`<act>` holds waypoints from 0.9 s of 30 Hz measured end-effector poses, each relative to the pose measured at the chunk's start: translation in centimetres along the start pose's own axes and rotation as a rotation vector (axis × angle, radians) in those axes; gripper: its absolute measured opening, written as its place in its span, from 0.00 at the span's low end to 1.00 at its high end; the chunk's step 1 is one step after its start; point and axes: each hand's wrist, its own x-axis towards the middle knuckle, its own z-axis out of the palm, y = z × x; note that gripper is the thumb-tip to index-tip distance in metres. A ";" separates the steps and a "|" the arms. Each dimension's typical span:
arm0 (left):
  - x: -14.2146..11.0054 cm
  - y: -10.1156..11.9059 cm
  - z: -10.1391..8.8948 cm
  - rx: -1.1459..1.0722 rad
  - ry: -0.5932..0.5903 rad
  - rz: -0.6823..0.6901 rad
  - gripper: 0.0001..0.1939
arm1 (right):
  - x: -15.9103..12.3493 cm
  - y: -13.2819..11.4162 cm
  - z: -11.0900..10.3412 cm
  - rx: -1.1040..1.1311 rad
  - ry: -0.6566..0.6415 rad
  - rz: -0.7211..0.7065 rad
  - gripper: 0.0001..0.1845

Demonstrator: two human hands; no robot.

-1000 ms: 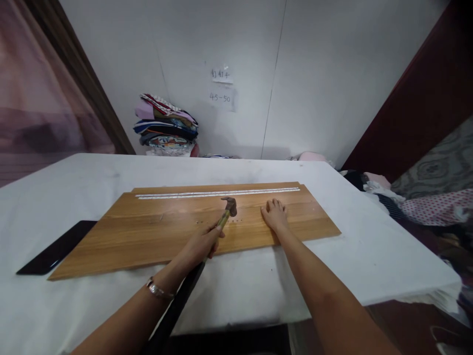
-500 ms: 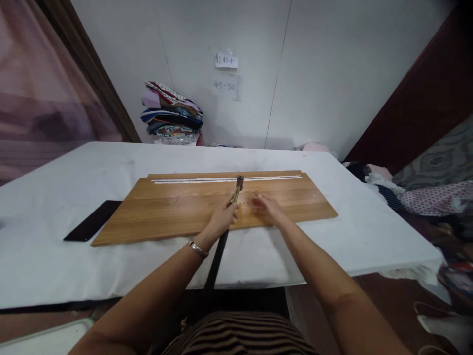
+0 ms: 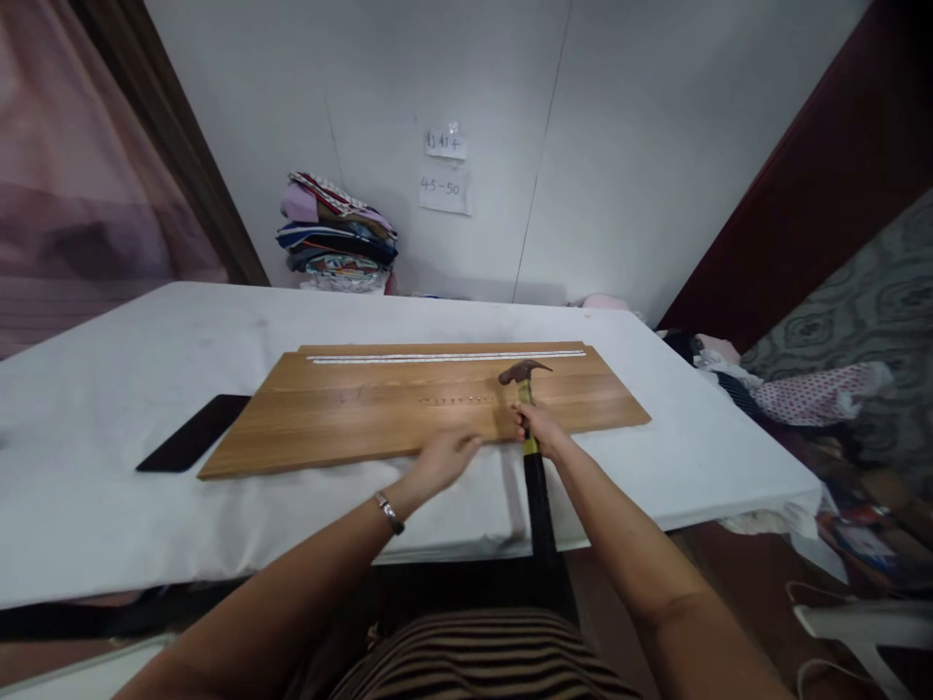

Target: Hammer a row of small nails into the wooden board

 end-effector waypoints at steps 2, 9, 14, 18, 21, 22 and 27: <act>0.7 -2.1 -3.0 0.211 0.129 -0.087 0.18 | -0.5 0.0 0.0 -0.047 0.022 0.029 0.12; 1.4 -6.5 -6.3 0.739 0.267 -0.162 0.22 | -1.0 0.5 2.2 -0.303 -0.021 0.029 0.17; 0.9 -6.9 -5.1 0.781 0.283 -0.121 0.22 | 0.2 0.9 2.9 -0.396 0.019 -0.030 0.15; 0.9 -6.9 -5.1 0.779 0.293 -0.108 0.23 | 1.1 1.7 2.5 -0.480 0.028 -0.046 0.12; 0.9 -6.8 -5.1 0.777 0.298 -0.105 0.23 | 1.3 2.1 2.3 -0.489 0.027 -0.076 0.10; 0.9 -6.8 -5.1 0.775 0.301 -0.101 0.22 | 1.2 2.2 2.3 -0.490 0.033 -0.087 0.09; 0.8 -6.7 -5.0 0.765 0.309 -0.084 0.22 | 0.2 1.6 2.9 -0.505 0.070 -0.063 0.10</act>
